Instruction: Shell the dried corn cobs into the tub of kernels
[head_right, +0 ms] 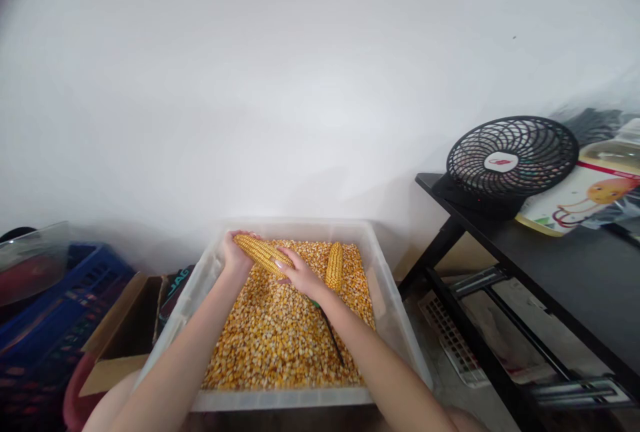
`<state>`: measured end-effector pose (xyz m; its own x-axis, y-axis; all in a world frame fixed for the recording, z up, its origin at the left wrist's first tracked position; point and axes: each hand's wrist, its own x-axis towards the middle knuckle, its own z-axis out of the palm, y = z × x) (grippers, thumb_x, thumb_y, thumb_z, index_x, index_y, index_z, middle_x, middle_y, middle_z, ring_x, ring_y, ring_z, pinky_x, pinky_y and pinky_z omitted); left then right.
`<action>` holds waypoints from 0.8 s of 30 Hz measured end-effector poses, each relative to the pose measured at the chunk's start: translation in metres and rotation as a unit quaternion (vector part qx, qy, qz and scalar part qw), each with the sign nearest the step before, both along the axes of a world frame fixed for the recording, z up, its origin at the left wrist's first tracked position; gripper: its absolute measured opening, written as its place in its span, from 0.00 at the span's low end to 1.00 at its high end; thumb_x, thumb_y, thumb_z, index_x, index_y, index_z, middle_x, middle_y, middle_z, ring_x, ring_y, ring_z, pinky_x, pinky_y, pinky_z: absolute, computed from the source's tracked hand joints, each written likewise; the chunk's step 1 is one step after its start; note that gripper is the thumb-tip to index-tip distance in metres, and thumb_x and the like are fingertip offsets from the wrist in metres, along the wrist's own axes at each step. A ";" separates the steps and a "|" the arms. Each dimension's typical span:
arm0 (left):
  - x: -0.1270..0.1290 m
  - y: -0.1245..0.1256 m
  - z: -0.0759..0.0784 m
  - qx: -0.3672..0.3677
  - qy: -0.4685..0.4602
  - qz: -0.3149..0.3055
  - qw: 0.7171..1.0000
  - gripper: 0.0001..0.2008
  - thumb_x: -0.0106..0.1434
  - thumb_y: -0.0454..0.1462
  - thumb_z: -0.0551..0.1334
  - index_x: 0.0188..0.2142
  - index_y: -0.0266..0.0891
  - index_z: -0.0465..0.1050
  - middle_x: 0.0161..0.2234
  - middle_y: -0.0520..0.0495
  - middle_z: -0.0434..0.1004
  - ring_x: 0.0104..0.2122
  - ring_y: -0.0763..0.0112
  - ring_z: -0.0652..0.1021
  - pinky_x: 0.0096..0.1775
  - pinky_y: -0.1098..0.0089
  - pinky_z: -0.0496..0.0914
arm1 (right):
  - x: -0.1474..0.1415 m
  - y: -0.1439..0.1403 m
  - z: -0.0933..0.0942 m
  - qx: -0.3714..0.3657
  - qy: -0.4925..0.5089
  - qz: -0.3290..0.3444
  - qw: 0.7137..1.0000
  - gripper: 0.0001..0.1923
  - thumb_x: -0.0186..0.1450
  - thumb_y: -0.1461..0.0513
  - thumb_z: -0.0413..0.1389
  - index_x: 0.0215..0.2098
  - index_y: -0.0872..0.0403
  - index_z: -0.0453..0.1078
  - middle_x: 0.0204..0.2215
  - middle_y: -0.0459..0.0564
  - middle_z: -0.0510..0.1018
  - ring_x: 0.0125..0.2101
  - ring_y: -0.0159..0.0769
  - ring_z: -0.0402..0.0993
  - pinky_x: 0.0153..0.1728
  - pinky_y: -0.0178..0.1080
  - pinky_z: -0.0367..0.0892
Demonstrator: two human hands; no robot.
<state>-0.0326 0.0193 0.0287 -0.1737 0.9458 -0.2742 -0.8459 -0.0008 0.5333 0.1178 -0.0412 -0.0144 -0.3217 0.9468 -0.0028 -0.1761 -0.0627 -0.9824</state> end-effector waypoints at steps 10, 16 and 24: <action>0.007 -0.004 0.001 0.048 0.050 0.014 0.997 0.08 0.47 0.39 0.54 0.17 0.38 0.61 0.15 0.51 0.66 0.17 0.70 0.71 0.25 0.70 0.67 | -0.010 0.004 -0.007 -0.109 0.098 -0.078 0.986 0.22 0.50 0.65 0.51 0.44 0.48 0.66 0.49 0.47 0.66 0.47 0.39 0.65 0.37 0.42 0.72; -0.002 0.008 -0.003 0.017 0.157 -0.033 0.987 0.09 0.53 0.36 0.53 0.24 0.34 0.69 0.17 0.47 0.70 0.19 0.70 0.73 0.22 0.73 0.68 | 0.008 0.012 0.003 -0.094 0.158 -0.101 0.978 0.17 0.52 0.62 0.53 0.42 0.51 0.67 0.46 0.49 0.70 0.43 0.40 0.69 0.37 0.44 0.72; -0.010 -0.004 0.001 -0.025 0.212 -0.400 0.891 0.10 0.49 0.31 0.65 0.33 0.33 0.73 0.24 0.40 0.75 0.19 0.62 0.75 0.16 0.71 0.67 | 0.042 0.031 0.014 -0.031 0.181 -0.207 0.961 0.18 0.52 0.58 0.59 0.42 0.49 0.66 0.35 0.44 0.75 0.34 0.34 0.72 0.36 0.39 0.70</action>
<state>-0.0429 0.0148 0.0300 0.4518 0.8022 -0.3903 -0.2870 0.5450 0.7878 0.1595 -0.0101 -0.0005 0.0911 0.9956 -0.0223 -0.5275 0.0293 -0.8490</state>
